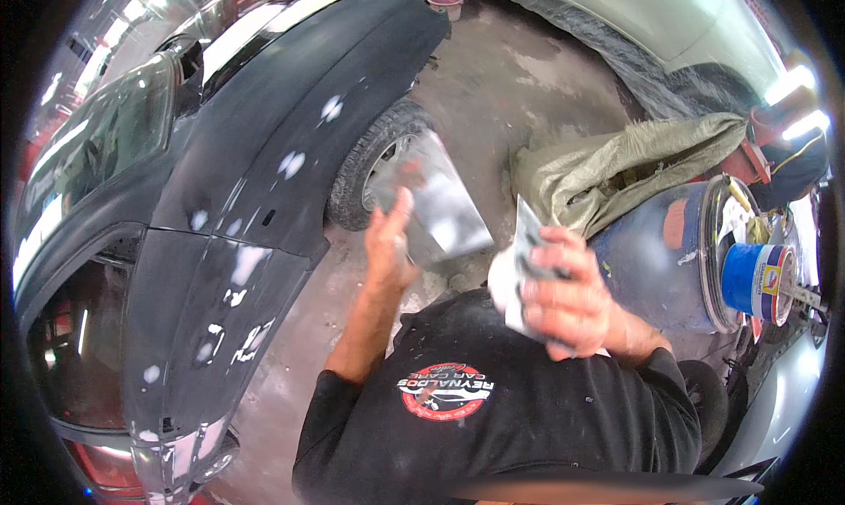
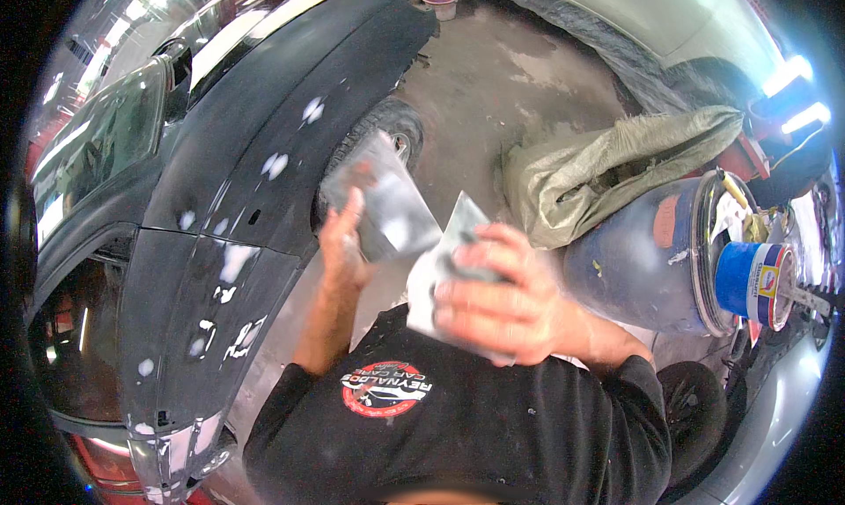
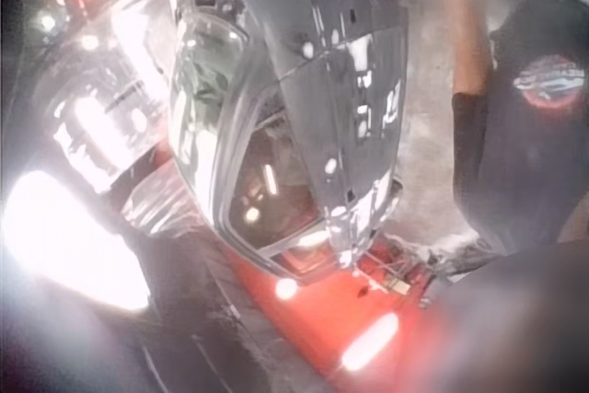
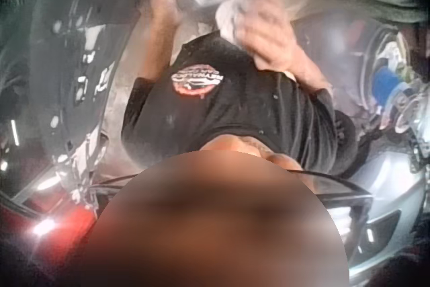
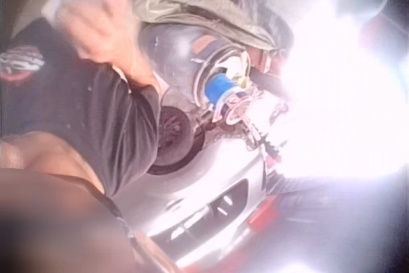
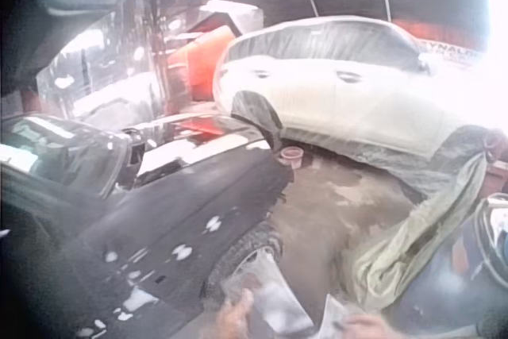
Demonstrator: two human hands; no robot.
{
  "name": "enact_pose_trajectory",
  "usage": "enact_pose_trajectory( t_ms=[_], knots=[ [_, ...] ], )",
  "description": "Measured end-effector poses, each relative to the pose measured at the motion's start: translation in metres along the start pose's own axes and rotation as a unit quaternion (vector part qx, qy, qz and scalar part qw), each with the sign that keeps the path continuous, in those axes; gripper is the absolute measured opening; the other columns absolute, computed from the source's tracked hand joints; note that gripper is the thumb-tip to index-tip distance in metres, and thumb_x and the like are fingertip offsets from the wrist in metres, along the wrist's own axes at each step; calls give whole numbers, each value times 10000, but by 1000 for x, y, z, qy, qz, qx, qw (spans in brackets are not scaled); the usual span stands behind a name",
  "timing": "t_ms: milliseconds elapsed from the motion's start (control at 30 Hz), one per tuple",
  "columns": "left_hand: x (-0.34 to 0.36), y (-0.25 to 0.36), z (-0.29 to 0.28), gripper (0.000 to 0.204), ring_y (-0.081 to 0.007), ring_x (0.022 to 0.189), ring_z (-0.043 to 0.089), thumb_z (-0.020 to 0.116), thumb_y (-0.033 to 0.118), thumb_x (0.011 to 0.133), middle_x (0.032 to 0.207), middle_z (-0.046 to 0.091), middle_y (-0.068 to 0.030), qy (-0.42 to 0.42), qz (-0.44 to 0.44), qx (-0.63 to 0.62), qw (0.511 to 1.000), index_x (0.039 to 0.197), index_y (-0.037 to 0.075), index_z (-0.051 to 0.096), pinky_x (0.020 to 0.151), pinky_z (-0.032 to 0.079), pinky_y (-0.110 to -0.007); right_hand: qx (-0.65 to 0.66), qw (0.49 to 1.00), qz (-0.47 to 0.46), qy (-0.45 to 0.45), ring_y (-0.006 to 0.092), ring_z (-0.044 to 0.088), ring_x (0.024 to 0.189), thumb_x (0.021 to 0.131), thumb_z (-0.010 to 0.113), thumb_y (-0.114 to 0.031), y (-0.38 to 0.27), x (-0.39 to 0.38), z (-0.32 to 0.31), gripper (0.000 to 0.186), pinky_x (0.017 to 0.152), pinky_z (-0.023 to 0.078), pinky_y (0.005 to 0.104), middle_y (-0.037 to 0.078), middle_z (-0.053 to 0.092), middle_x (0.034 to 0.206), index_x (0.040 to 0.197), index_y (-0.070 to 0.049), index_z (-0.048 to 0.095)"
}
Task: The person mixes a white paste with a red hardener on a metal mixing card, then uses a spreader to apply the filler to a damaged area on a car's rear quarter panel. The person repeatedly smooths the filler over the panel surface.
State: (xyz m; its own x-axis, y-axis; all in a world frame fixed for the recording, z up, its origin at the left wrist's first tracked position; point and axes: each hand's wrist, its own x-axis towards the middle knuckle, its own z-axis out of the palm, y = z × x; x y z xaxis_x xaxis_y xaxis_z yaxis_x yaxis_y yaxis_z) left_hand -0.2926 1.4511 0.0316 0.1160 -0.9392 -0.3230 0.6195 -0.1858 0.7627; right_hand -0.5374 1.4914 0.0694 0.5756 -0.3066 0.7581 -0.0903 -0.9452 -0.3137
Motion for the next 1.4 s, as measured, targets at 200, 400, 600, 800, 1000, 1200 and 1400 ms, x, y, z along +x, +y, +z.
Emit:
enact_pose_trajectory(
  t_ms=[200,400,600,800,1000,1200,1400],
  knots=[
    [-20,-49,-7,324,-197,1034,645,528,115,973,1182,652,-101,-41,-93,-74,992,1272,5,588,928,518,-347,-128,937,238,-222,398,494,1220,625,666,10,44,-60,36,723,1055,423,472,161,549,1299,1332,-13,513],
    [-8,-71,-17,314,-140,1032,611,490,99,990,1157,654,-63,-92,43,53,993,1267,4,604,923,479,-289,-97,940,198,-259,301,553,1168,598,672,-20,57,-14,-17,727,1006,413,464,79,612,1308,1317,-72,578],
    [-12,-73,-12,337,-159,1079,612,474,106,997,1200,650,-96,-127,58,60,988,1296,-20,567,944,479,-308,6,906,181,-383,274,566,1149,594,682,-81,57,38,-28,668,999,401,448,44,656,1233,1261,-91,643],
    [-8,-60,-13,341,-248,1007,672,526,153,956,1159,659,-149,-12,-94,-62,994,1244,-23,569,892,541,-374,263,895,338,-124,350,462,1337,622,524,64,49,20,-17,747,1093,398,452,150,577,1317,1359,-52,544],
    [-6,-46,-14,330,-258,1011,674,490,124,968,1154,661,-158,-23,-95,-92,991,1252,-29,563,884,557,-404,-150,941,142,-268,264,529,1218,539,762,-139,38,-1,1,768,1118,327,524,33,579,1311,1287,-161,589],
    [2,-48,-10,332,-199,1023,654,469,120,998,1193,656,-132,-104,14,-13,994,1275,-25,581,918,516,-328,-138,905,218,-338,243,579,1098,599,702,-135,68,7,-34,654,971,408,418,58,666,1194,1249,-121,633],
    [11,-65,-12,330,-198,1065,640,441,87,1009,1236,639,-126,-93,75,107,987,1300,-32,541,935,515,-342,54,908,150,-388,258,563,1107,577,707,-123,72,36,-19,660,961,414,425,64,644,1209,1232,-81,640]
  ],
)
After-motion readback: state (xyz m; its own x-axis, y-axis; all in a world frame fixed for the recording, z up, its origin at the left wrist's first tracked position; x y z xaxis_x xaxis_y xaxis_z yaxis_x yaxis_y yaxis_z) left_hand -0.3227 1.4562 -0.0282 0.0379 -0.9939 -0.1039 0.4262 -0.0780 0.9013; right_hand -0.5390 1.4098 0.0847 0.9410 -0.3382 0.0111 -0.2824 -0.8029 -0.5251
